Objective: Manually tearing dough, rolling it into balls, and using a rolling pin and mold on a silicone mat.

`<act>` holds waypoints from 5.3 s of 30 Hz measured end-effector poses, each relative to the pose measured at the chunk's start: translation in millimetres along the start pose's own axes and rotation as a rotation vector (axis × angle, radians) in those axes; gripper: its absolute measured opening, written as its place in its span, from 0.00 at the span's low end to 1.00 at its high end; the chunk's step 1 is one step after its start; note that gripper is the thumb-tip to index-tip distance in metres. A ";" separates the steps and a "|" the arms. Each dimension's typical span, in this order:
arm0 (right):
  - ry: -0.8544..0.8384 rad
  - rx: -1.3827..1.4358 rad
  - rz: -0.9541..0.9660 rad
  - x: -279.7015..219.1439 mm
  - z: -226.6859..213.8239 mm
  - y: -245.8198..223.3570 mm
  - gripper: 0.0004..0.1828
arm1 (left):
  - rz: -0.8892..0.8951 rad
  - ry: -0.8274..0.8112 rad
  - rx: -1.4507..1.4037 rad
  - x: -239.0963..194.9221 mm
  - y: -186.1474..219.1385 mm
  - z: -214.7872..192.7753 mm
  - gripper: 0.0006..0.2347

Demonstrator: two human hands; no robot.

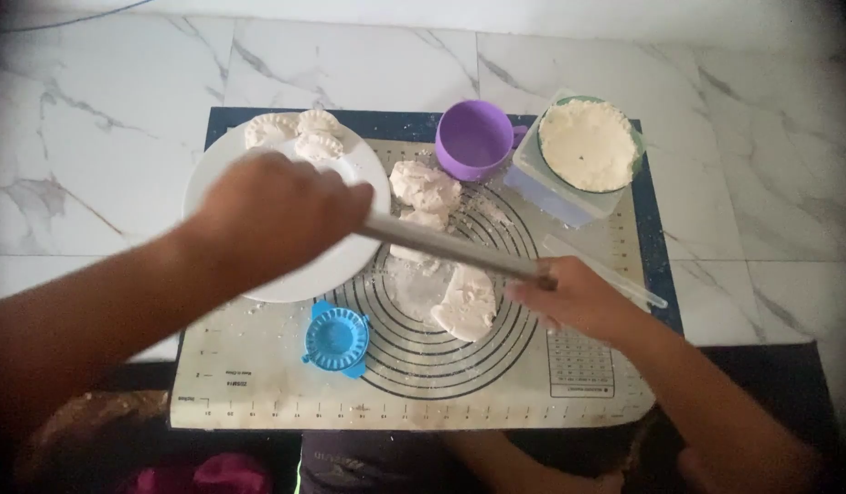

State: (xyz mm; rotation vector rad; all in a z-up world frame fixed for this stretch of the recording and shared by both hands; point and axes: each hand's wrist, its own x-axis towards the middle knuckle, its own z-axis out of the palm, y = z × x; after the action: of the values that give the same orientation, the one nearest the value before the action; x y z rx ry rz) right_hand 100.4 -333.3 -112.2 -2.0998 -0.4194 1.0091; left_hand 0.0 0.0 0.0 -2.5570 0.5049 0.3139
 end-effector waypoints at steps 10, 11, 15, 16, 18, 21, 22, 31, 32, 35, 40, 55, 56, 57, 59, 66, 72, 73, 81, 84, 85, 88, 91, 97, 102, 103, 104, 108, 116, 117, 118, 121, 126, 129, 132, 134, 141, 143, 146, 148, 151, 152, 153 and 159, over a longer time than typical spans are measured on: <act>0.261 0.936 -0.299 28.9 21.4 14.2 0.09 | -0.240 0.157 0.278 -8.0 -21.0 6.5 0.12; 0.219 1.034 -0.333 32.5 22.3 16.1 0.06 | -0.267 0.181 0.295 -8.6 -21.8 7.3 0.10; 0.113 1.168 -0.398 30.3 23.8 3.4 0.10 | -0.316 0.275 0.361 -14.6 -25.0 8.0 0.06; 0.113 1.168 -0.397 30.8 24.8 4.7 0.10 | -0.315 0.275 0.359 -14.8 -25.1 10.0 0.06; 0.171 1.151 -0.341 32.7 26.6 6.5 0.16 | -0.300 0.348 0.322 -15.4 -26.1 13.3 0.06; 0.322 1.051 -0.273 33.8 28.8 15.6 0.12 | -0.252 0.163 0.236 -11.1 -23.1 5.2 0.06; 0.321 1.051 -0.273 30.1 27.3 8.2 0.12 | -0.252 0.163 0.236 -8.6 -20.3 4.8 0.06; 0.239 0.077 0.113 -25.3 17.3 -37.0 0.26 | 0.078 0.221 0.112 45.6 18.6 19.6 0.13; 0.209 0.008 -0.051 -26.0 15.9 -23.1 0.23 | 0.066 0.451 0.119 54.0 24.0 22.0 0.12; 0.236 -0.012 -0.277 -39.8 11.6 11.2 0.21 | -0.003 0.762 0.084 73.9 28.7 16.0 0.08; 0.444 -0.050 -0.177 -89.2 -4.9 54.9 0.22 | -0.293 0.932 0.000 80.7 29.4 17.0 0.11; 0.866 -0.209 0.407 -78.8 10.9 62.1 0.27 | 0.354 0.574 -1.995 69.9 96.7 55.9 0.27; 0.846 -0.258 0.424 -76.0 12.2 57.8 0.27 | 0.372 0.523 -2.085 69.6 95.6 55.7 0.27; 0.827 -0.307 0.435 -71.4 12.8 52.4 0.27 | 0.388 0.474 -2.170 69.1 93.0 55.3 0.28; 0.821 -0.318 0.453 -66.9 14.2 48.5 0.27 | 0.395 0.454 -2.235 73.0 92.7 63.7 0.23; 0.898 -0.383 0.370 -58.8 22.9 45.5 0.25 | 0.464 0.381 -2.630 70.6 85.9 74.3 0.15; 0.911 -0.670 0.314 -49.9 23.4 74.8 0.25 | 0.337 0.377 -2.682 71.7 86.9 71.1 0.16; 0.911 -0.671 0.314 -50.0 23.2 76.5 0.25 | 0.337 0.377 -2.682 72.5 87.7 72.8 0.16; 1.027 -0.820 0.015 -46.0 33.8 54.2 0.22 | 0.193 0.686 -2.240 71.2 84.6 75.6 0.17; 0.892 -0.640 -0.418 -30.5 49.5 29.8 0.21 | 0.185 0.786 -2.180 67.6 76.6 77.1 0.27; 0.893 -0.639 -0.419 -25.1 55.6 7.9 0.21 | 0.184 0.786 -2.179 67.9 76.5 74.7 0.27; 0.718 -0.604 -0.638 -5.9 70.2 -48.3 0.22 | 0.068 0.946 -2.111 69.9 78.0 72.0 0.19; 0.470 -0.640 -0.644 29.4 77.2 -73.4 0.26 | 0.048 1.013 -2.017 72.2 80.2 77.9 0.19; 0.478 -0.710 -0.738 86.7 80.3 -67.7 0.16 | 0.150 0.994 -2.136 72.2 86.2 78.4 0.21; 0.490 -0.223 -0.664 82.2 62.7 -51.2 0.18 | 0.116 1.101 -2.193 72.1 86.5 83.2 0.14; 0.489 -0.224 -0.658 70.0 59.4 -53.1 0.18 | 0.116 1.097 -2.200 72.3 87.1 82.7 0.14; 0.479 -0.210 -0.630 57.8 56.0 -55.2 0.19 | 0.080 1.108 -2.194 72.5 87.7 82.1 0.12; 0.384 -0.333 -0.542 20.7 55.4 -38.4 0.18 | 0.030 1.107 -2.185 74.2 88.9 81.7 0.10; 0.457 -0.807 -0.506 22.5 77.3 0.2 0.56 | 0.021 1.090 -2.140 75.7 94.8 80.0 0.09; 0.382 -0.782 -0.396 24.1 76.7 -1.4 0.68 | 0.029 1.095 -2.135 76.5 95.0 80.3 0.08; 0.383 -0.781 -0.393 22.6 80.4 -3.2 0.68 | 0.032 1.092 -2.137 76.4 95.5 80.7 0.08; 0.282 -0.603 -0.289 23.5 90.6 -2.1 0.71 | 0.017 1.086 -2.109 76.8 93.8 82.7 0.07; 0.403 -0.485 -0.421 19.8 106.5 10.9 0.43 | 0.021 1.088 -2.144 75.4 93.7 80.3 0.07; 0.508 -0.523 -0.553 19.7 112.0 15.3 0.35 | 0.044 1.072 -2.111 76.4 92.5 83.1 0.07; 0.589 -0.603 -0.649 25.6 117.1 32.3 0.31 | 0.026 1.078 -2.136 80.9 94.9 86.9 0.07; 0.632 -0.643 -0.689 29.3 118.2 30.8 0.29 | 0.020 1.080 -2.131 82.4 95.2 87.6 0.07; 0.675 -0.617 -0.760 30.5 118.8 22.6 0.23 | 0.023 1.082 -2.128 77.5 94.7 87.4 0.07; 0.697 -0.508 -0.742 32.2 116.5 17.0 0.20 | 0.033 1.105 -2.135 79.1 94.2 88.8 0.07; 0.693 -0.386 -0.689 26.5 101.2 -1.7 0.18 | 0.038 1.114 -2.141 76.6 95.8 89.5 0.07; 0.680 -0.375 -0.664 22.3 86.7 -12.0 0.19 | 0.045 1.105 -2.133 76.4 95.1 87.6 0.07; 0.529 -0.423 -0.603 14.9 78.7 -16.9 0.14 | 0.038 1.087 -2.143 76.0 95.4 87.0 0.07; 0.504 -0.438 -0.553 12.5 81.7 -17.5 0.20 | 0.036 1.078 -2.145 76.6 95.7 86.9 0.07; 0.474 -0.452 -0.503 9.9 85.1 -18.0 0.26 | 0.029 1.068 -2.149 76.3 96.6 87.2 0.08; 0.688 -1.085 -0.526 18.5 115.1 4.8 0.46 | 0.049 1.064 -2.120 76.2 99.4 87.4 0.08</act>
State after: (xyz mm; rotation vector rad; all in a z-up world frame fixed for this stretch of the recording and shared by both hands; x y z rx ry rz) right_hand 23.1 -269.5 -171.9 -2.7962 -1.2441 -0.4032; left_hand 17.5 -55.9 -141.0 -4.6056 0.7414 -1.4319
